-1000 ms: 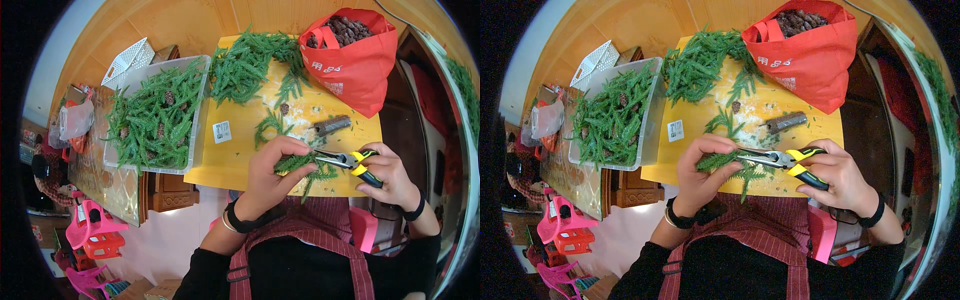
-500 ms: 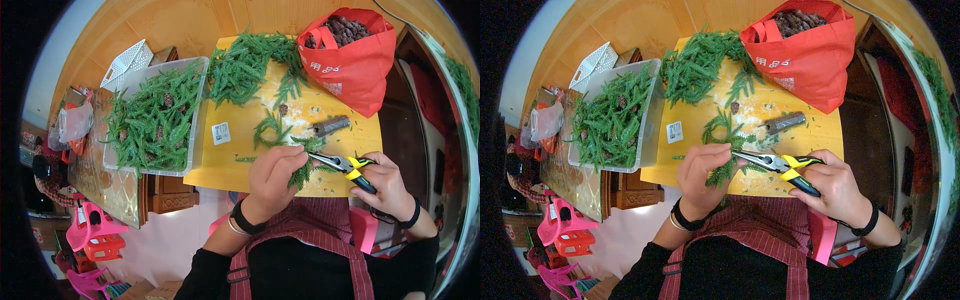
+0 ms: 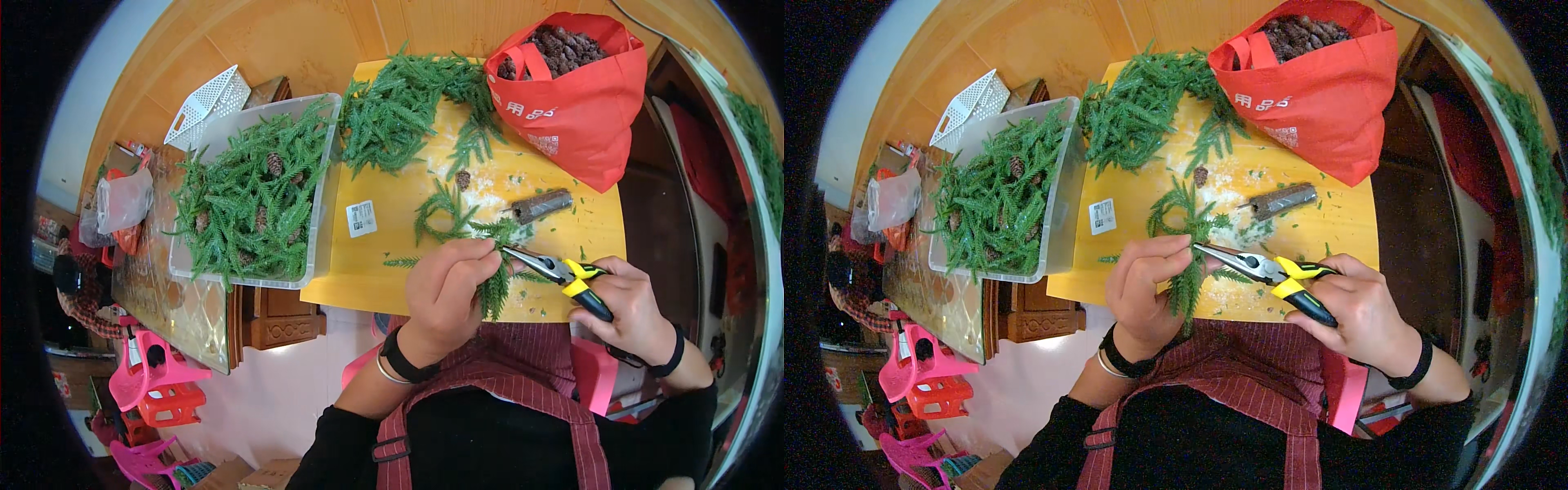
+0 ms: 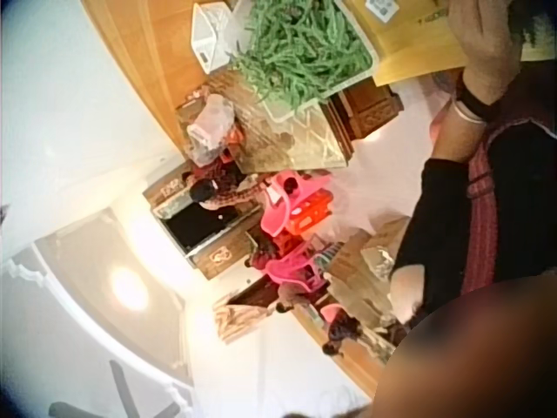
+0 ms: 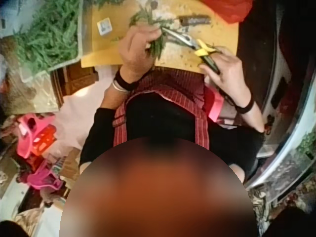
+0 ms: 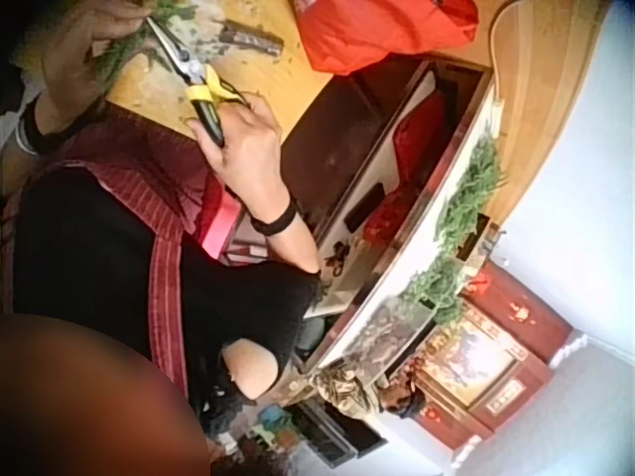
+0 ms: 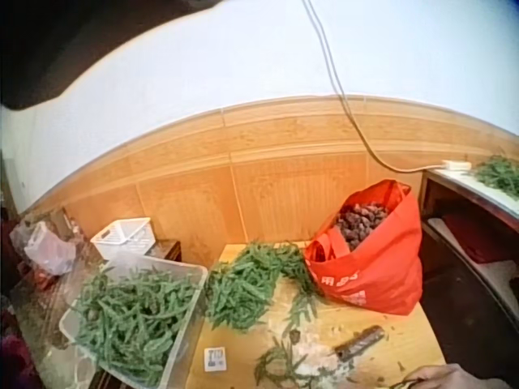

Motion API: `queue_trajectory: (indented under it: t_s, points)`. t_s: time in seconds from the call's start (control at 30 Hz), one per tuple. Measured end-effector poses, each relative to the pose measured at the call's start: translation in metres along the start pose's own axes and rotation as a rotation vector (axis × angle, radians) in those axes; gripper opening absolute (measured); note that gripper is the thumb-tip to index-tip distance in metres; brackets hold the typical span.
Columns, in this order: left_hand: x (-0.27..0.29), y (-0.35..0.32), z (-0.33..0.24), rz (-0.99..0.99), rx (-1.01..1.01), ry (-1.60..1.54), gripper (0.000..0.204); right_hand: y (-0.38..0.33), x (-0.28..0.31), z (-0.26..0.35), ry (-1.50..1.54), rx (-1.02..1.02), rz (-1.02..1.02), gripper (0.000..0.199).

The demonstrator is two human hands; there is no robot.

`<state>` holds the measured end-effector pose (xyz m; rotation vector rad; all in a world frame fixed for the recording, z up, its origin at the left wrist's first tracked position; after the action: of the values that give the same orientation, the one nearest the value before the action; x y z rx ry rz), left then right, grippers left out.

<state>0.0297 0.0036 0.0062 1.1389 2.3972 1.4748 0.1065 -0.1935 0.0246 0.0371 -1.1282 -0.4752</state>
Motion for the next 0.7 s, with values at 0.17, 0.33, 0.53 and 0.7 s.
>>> queue_trajectory:
  t_s: [0.17,0.33,0.53,0.7]
  points:
    - [0.002,0.006,-0.003,0.042,0.113,-0.083,0.027,0.001,0.005,0.006,-0.244,0.023,-0.028,0.026]
    - [0.000,-0.004,0.009,0.117,0.330,-0.284,0.031,0.012,0.017,0.006,-0.041,0.011,0.045,0.030]
    - [-0.001,-0.001,0.008,0.196,0.522,-0.387,0.027,0.005,0.019,-0.011,0.078,-0.008,0.015,0.038]
    - [0.000,-0.002,0.011,0.233,0.490,-0.398,0.024,0.011,0.019,-0.017,0.123,0.017,0.043,0.038]
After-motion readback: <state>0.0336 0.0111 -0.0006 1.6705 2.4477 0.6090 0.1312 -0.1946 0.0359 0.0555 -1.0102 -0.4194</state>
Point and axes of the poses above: each hand's wrist, its own y-axis towards the middle knuckle, its own x-axis out of the back of the hand, z = x × y, the point moved 4 cm from there along y, towards the middle knuckle, and after that the axes turned 5 degrees about x, right-handed, at the moved point
